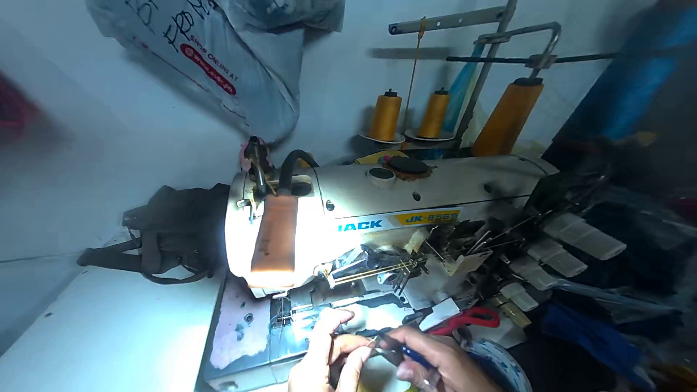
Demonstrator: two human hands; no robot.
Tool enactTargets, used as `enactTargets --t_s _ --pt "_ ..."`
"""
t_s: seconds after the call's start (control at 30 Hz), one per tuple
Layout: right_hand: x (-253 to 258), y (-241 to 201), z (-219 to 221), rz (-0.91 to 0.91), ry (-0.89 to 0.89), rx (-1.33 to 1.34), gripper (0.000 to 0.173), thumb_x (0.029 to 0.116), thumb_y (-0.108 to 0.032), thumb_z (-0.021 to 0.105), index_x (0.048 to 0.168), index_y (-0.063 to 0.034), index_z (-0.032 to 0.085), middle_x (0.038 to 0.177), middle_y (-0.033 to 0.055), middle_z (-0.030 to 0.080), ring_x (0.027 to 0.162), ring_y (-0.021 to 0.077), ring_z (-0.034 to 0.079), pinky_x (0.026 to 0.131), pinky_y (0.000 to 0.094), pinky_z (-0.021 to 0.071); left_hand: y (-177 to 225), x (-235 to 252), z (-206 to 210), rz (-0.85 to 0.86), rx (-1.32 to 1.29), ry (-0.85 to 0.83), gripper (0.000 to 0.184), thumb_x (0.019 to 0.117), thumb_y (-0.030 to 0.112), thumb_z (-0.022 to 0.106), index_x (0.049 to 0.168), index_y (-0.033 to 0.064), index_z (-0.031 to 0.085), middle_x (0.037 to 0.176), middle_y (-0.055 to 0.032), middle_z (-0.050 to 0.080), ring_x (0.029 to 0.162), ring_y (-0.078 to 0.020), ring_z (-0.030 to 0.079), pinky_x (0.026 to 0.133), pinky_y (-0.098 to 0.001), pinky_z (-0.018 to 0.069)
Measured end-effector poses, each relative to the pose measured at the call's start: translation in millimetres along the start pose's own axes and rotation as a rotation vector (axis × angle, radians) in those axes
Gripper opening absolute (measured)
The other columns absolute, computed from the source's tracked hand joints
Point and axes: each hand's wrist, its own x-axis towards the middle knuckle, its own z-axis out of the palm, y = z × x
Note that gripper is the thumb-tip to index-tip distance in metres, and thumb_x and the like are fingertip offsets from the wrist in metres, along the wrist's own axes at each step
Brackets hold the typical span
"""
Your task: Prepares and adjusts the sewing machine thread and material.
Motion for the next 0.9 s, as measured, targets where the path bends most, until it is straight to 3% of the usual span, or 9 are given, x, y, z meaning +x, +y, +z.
enactTargets --t_s 0.17,0.33,0.5,0.57,0.6,0.67,0.73,0.8,0.9 --pt "4 -1 0 -0.016 -0.028 0.077 0.036 0.1040 -0.031 0.058 0.104 0.0038 0.068 0.077 0.0130 0.065 0.064 0.0108 0.057 0.061 0.0228 0.0478 -4 0 2 0.009 -0.013 0.000 0.041 0.0934 -0.006 0.065 0.130 -0.0098 0.048 0.103 -0.0063 0.077 0.093 -0.0114 0.075 0.086 -0.0294 0.0612" --pt "6 -1 3 -0.038 -0.023 0.067 0.034 0.1053 -0.027 0.056 0.100 0.0040 0.069 0.074 0.0136 0.064 0.061 0.0114 0.057 0.059 0.0224 0.0470 -6 -1 2 0.033 0.011 -0.019 0.040 0.0926 -0.007 0.065 0.129 -0.0108 0.049 0.102 -0.0059 0.077 0.091 -0.0080 0.074 0.085 -0.0265 0.0601" --pt "-1 -1 7 -0.003 0.053 0.104 0.033 0.1082 -0.019 0.049 0.097 0.0054 0.068 0.064 0.0105 0.056 0.054 0.0107 0.052 0.054 0.0233 0.0453 -5 -3 0 0.003 0.033 -0.024 0.036 0.0935 -0.005 0.066 0.127 -0.0097 0.052 0.102 -0.0067 0.078 0.092 -0.0097 0.075 0.087 -0.0278 0.0605" --pt "-9 -4 7 0.075 0.111 -0.006 0.032 0.1073 -0.022 0.052 0.099 0.0043 0.069 0.067 0.0122 0.060 0.056 0.0153 0.056 0.056 0.0291 0.0491 -6 -6 -3 -0.009 0.037 -0.021 0.034 0.0936 -0.005 0.066 0.126 -0.0097 0.055 0.102 -0.0070 0.078 0.093 -0.0101 0.075 0.088 -0.0280 0.0605" --pt "-13 -7 7 0.134 0.116 -0.097 0.031 0.1058 -0.024 0.055 0.103 0.0035 0.070 0.072 0.0150 0.065 0.060 0.0213 0.062 0.058 0.0368 0.0534 -8 -8 -6 -0.005 0.039 -0.023 0.033 0.0941 -0.004 0.065 0.125 -0.0106 0.057 0.103 -0.0081 0.077 0.094 -0.0106 0.075 0.089 -0.0284 0.0605" --pt "-21 -12 4 0.288 0.016 -0.246 0.034 0.1045 -0.026 0.057 0.115 0.0041 0.068 0.089 0.0218 0.072 0.077 0.0364 0.072 0.072 0.0548 0.0583 -10 -14 -15 0.018 0.084 -0.024 0.026 0.0960 -0.002 0.064 0.121 -0.0111 0.064 0.105 -0.0110 0.076 0.095 -0.0115 0.074 0.089 -0.0288 0.0610" --pt "-29 -15 -1 0.452 -0.173 -0.358 0.035 0.1064 -0.022 0.054 0.125 0.0052 0.064 0.105 0.0274 0.070 0.094 0.0457 0.071 0.083 0.0632 0.0555 -11 -23 -27 0.032 0.153 -0.030 0.021 0.0978 0.001 0.063 0.115 -0.0081 0.070 0.105 -0.0115 0.076 0.096 -0.0111 0.073 0.090 -0.0278 0.0594" --pt "-35 -14 -3 0.584 -0.285 -0.491 0.030 0.1056 -0.014 0.053 0.126 0.0060 0.063 0.113 0.0292 0.068 0.101 0.0481 0.069 0.086 0.0648 0.0536 -14 -32 -40 0.054 0.172 -0.037 0.017 0.0989 0.000 0.061 0.110 -0.0061 0.072 0.105 -0.0099 0.076 0.097 -0.0088 0.072 0.090 -0.0261 0.0582" --pt "-37 -13 6 0.680 -0.147 -0.738 0.022 0.0975 0.001 0.058 0.118 0.0069 0.066 0.109 0.0289 0.069 0.096 0.0468 0.071 0.082 0.0617 0.0553 -16 -43 -54 0.049 0.152 -0.001 0.014 0.0966 -0.004 0.061 0.105 -0.0059 0.072 0.104 -0.0065 0.075 0.095 -0.0046 0.070 0.087 -0.0234 0.0588"
